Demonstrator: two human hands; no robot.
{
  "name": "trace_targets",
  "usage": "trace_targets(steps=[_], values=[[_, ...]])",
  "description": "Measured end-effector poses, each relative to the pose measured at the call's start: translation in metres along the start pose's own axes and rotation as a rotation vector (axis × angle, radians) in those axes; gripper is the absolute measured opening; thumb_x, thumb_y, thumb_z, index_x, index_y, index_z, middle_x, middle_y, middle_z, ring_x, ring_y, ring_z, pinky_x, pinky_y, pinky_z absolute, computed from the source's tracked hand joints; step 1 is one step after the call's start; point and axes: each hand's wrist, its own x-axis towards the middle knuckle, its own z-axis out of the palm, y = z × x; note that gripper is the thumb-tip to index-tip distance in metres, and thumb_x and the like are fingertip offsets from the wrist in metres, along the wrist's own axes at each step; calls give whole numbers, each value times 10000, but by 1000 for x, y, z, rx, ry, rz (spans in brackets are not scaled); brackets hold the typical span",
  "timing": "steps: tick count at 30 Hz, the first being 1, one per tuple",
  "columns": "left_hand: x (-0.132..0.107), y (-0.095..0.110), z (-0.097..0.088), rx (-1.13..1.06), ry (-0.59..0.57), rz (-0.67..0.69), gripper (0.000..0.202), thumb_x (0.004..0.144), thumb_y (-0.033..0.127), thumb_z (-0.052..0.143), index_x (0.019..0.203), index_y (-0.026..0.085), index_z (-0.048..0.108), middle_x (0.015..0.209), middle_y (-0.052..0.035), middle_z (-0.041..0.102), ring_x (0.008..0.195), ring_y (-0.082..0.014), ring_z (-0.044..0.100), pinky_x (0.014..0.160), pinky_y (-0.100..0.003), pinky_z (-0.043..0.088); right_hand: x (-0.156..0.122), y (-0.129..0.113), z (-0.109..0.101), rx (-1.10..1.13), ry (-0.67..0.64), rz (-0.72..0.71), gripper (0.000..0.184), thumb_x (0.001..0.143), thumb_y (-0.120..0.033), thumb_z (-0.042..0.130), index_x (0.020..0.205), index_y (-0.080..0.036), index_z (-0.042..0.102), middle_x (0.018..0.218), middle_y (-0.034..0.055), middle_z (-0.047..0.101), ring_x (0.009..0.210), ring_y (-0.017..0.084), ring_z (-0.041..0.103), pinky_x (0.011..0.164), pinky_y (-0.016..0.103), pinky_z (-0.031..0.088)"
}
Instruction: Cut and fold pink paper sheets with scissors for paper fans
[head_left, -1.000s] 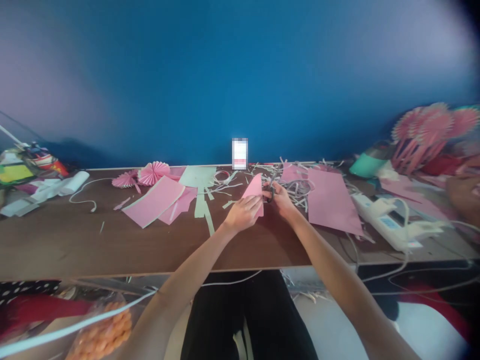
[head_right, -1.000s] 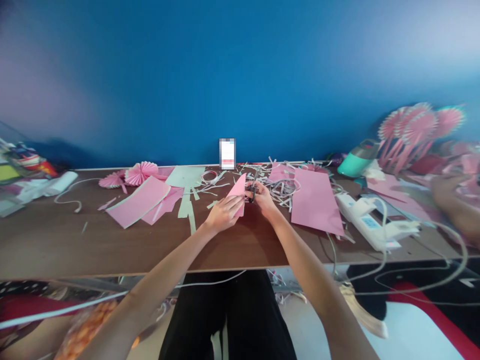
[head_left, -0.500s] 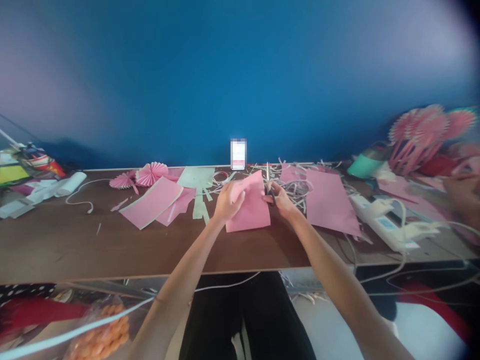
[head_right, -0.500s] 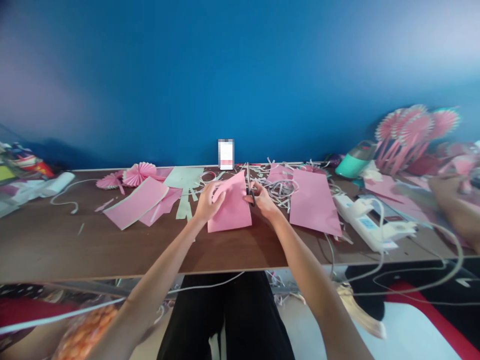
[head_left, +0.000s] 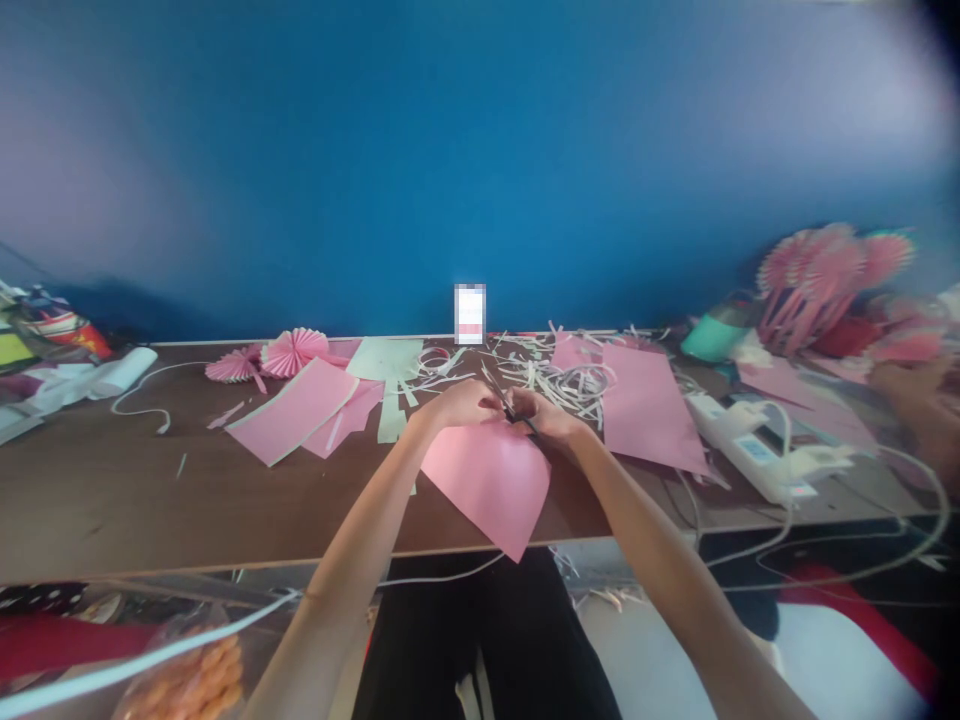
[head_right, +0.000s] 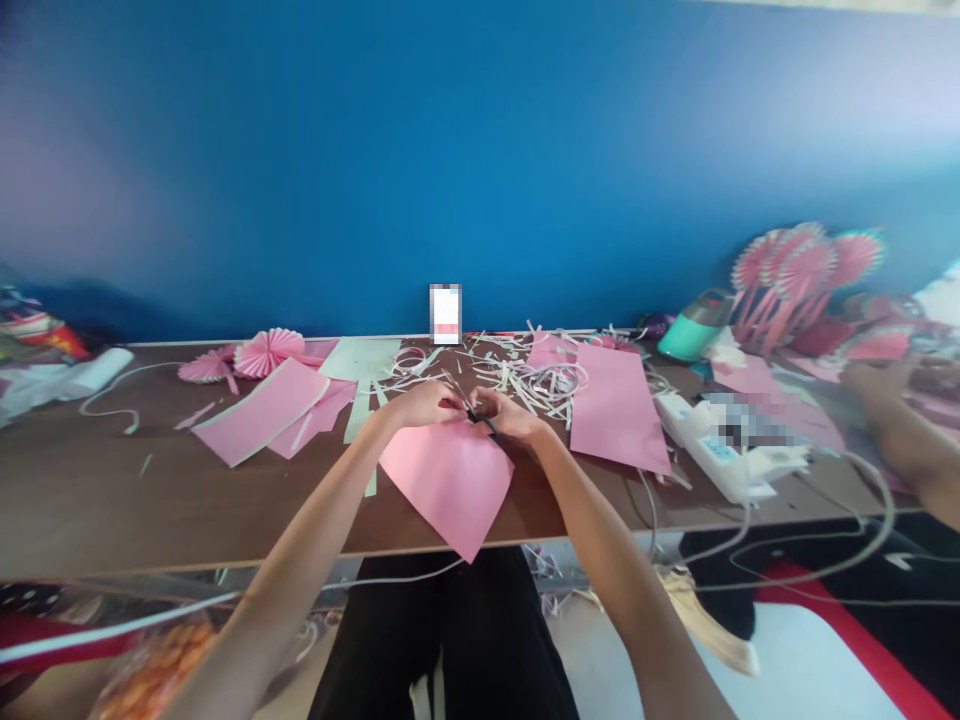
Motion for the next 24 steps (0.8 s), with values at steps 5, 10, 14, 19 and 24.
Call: trace_targets(steps=[5,10,14,19,24], values=[[-5,-7,-3,-30,-50,-70,214,752,287,530,845,189,697,839,-21,686,683,-139,579,584,-227,381,2,0,-4,52,-6,-10,416,584,-204,752,872,-212,452,659,-65,549,541,73,477,508,189,333],[-20,-24,-4,-84,-40,-135,232,760,345,532,824,173,673,830,-36,667,683,-150,564,566,-237,371,2,5,-12,-40,118,-11,356,588,-181,725,814,-210,452,589,-93,487,482,47,413,482,183,293],[-29,-38,1,-122,42,-175,283,782,418,530,843,183,674,880,-41,676,758,-176,592,626,-253,392,4,9,-14,-90,160,12,372,604,-218,724,898,-213,497,588,-87,508,488,59,436,483,188,308],[-26,-42,11,-110,158,-148,299,771,449,561,823,181,682,860,-43,684,769,-186,600,664,-268,402,7,12,-10,-155,176,55,572,605,-292,750,1114,-213,500,643,-53,578,510,86,486,485,205,357],[-24,-42,11,-88,207,-139,291,772,444,572,784,172,675,818,-44,688,729,-182,600,634,-268,400,6,13,-13,-192,177,28,609,610,-291,735,1172,-210,514,597,-66,552,465,69,440,449,194,324]])
